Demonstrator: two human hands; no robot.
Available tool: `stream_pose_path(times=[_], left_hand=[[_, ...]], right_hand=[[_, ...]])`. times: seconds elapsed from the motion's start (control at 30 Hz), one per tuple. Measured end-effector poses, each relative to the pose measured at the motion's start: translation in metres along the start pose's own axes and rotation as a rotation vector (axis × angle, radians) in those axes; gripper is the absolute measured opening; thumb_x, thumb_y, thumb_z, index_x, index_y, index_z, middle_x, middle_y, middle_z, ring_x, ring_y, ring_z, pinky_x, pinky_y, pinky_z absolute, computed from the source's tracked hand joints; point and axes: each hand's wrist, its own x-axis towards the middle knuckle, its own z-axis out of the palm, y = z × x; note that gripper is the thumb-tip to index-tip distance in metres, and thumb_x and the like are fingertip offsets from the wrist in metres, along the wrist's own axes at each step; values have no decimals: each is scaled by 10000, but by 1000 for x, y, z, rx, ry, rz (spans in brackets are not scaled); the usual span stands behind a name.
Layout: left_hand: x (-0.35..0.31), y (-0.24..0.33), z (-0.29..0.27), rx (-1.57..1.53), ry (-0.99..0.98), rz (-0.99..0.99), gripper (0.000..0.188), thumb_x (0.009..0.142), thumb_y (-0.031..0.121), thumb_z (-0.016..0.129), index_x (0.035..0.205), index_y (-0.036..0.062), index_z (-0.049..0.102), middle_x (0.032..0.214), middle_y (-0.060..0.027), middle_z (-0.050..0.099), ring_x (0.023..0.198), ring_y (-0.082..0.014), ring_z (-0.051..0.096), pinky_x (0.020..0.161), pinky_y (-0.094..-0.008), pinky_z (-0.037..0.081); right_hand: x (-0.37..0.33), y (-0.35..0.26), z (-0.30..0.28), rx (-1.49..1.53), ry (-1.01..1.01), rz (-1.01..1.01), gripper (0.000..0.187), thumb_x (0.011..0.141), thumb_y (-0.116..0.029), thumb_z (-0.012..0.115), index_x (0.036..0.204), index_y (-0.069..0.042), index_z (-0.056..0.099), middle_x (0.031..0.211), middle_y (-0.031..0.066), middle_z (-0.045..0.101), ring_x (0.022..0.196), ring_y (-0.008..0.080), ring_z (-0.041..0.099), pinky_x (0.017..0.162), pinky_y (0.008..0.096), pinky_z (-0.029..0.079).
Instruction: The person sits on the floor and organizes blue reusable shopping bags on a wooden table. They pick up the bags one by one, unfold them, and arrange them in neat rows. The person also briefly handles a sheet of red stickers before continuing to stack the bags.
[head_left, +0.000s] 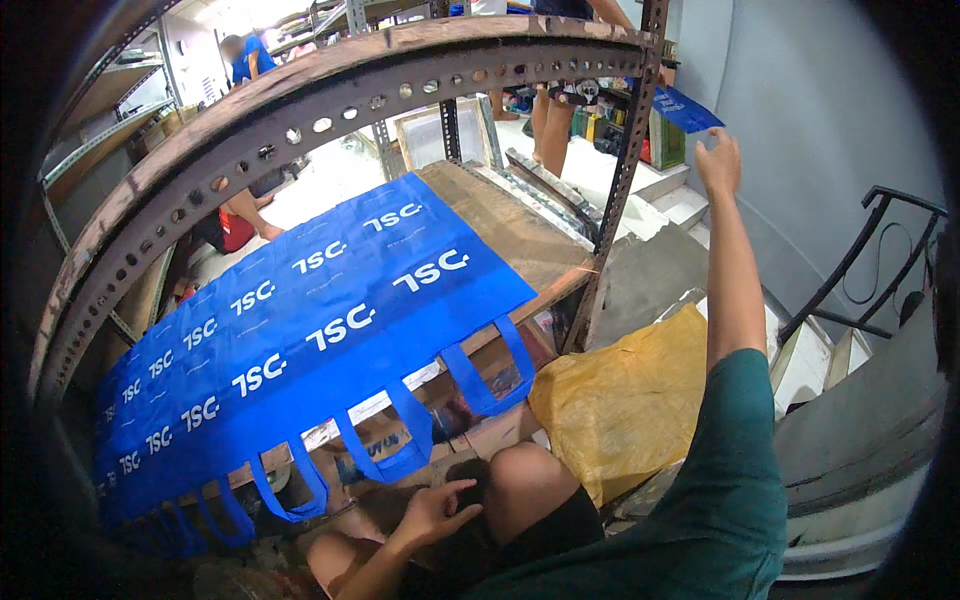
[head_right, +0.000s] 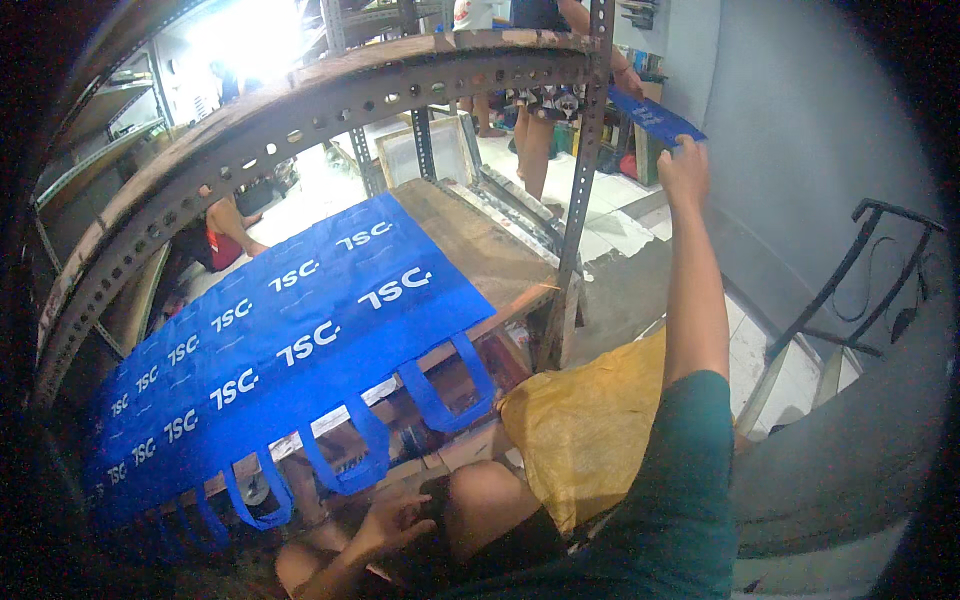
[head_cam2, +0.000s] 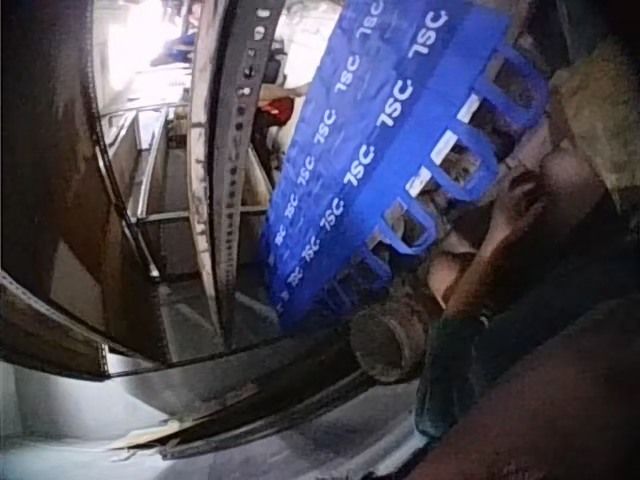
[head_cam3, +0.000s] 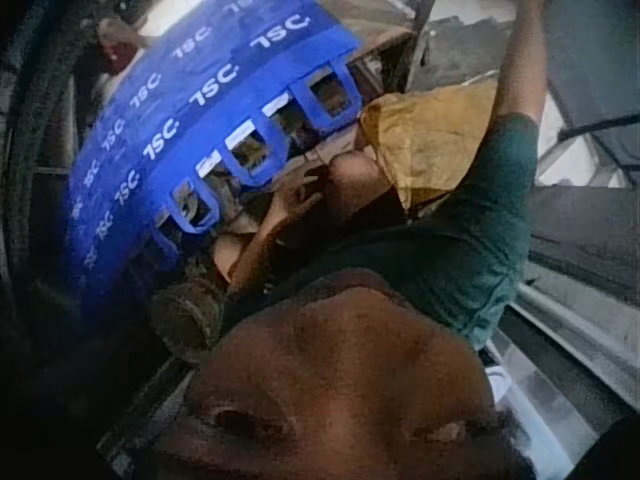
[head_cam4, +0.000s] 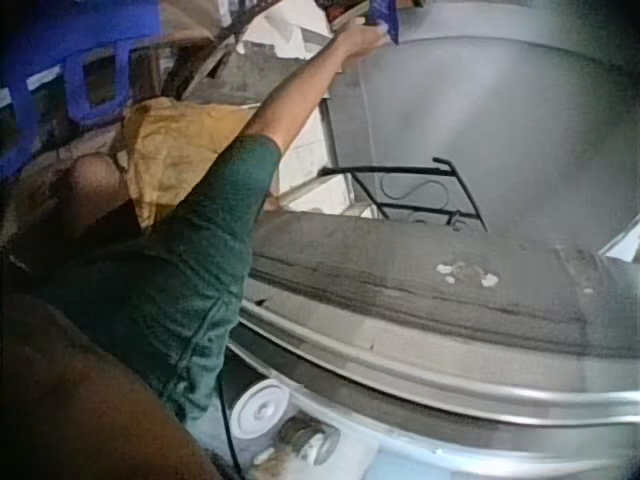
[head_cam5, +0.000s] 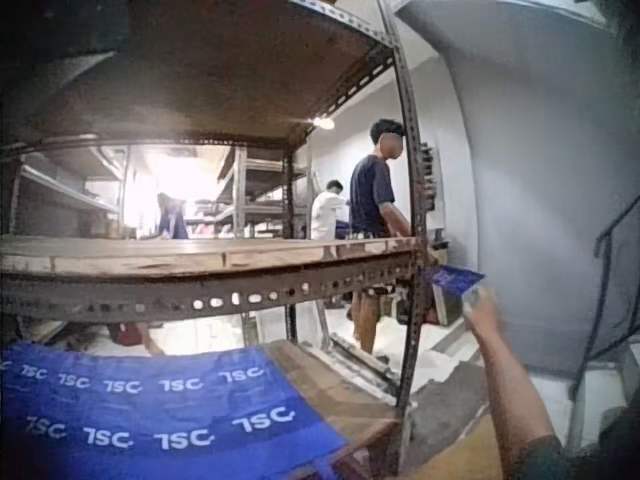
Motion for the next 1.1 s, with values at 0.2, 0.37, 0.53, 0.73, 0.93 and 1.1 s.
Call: stream_pose_path(times=[0.2, 0.37, 0.53, 0.73, 0.93, 1.1], left_hand=[[-17, 5, 0, -113, 89, -189, 451, 768, 297, 748, 1153, 98, 623, 526, -26, 508, 470, -99, 457, 506, -268, 415], [-36, 10, -6, -153, 137, -291, 422, 776, 246, 747, 1143, 81, 624, 541, -15, 502, 481, -82, 450, 501, -247, 399], [-43, 20, -10, -199, 209, -194, 411, 784, 240, 740, 1142, 75, 622, 545, -3, 468, 482, -81, 418, 498, -246, 384], [-43, 35, -19, -247, 40, -202, 400, 817, 277, 703, 1159, 90, 614, 607, -12, 497, 537, -87, 441, 531, -254, 402], [-12, 8, -5, -561, -204, 14, 402, 885, 268, 637, 1232, 77, 566, 799, 17, 581, 730, -88, 514, 651, -243, 437], [42, -5, 37, -1233, -553, -316, 582, 943, 521, 364, 1317, 87, 471, 1077, -53, 580, 953, -169, 551, 837, -324, 454]], right_hand=[[37, 0, 61, -15, 8, -35, 489, 765, -179, 629, 1229, -66, 524, 1253, 145, 531, 1159, 308, 509, 968, 405, 415], [62, -20, 86, -62, -70, 12, 480, 769, -174, 625, 1224, -54, 533, 1252, 178, 544, 1168, 322, 514, 982, 406, 411], [61, -52, 89, -30, -172, 38, 326, 775, -181, 588, 1073, -51, 616, 1066, 223, 626, 1033, 387, 584, 877, 459, 467], [53, -30, 53, -139, -23, -28, 321, 696, -204, 584, 960, -33, 650, 942, 235, 643, 933, 409, 610, 821, 470, 482], [-2, -1, -95, -351, 74, -13, 396, 747, -353, 486, 991, -79, 635, 994, 187, 640, 898, 418, 596, 780, 477, 464], [-53, 3, -191, 83, 263, -466, 261, 856, -222, 540, 1012, -27, 617, 962, 109, 633, 850, 243, 601, 795, 338, 459]])
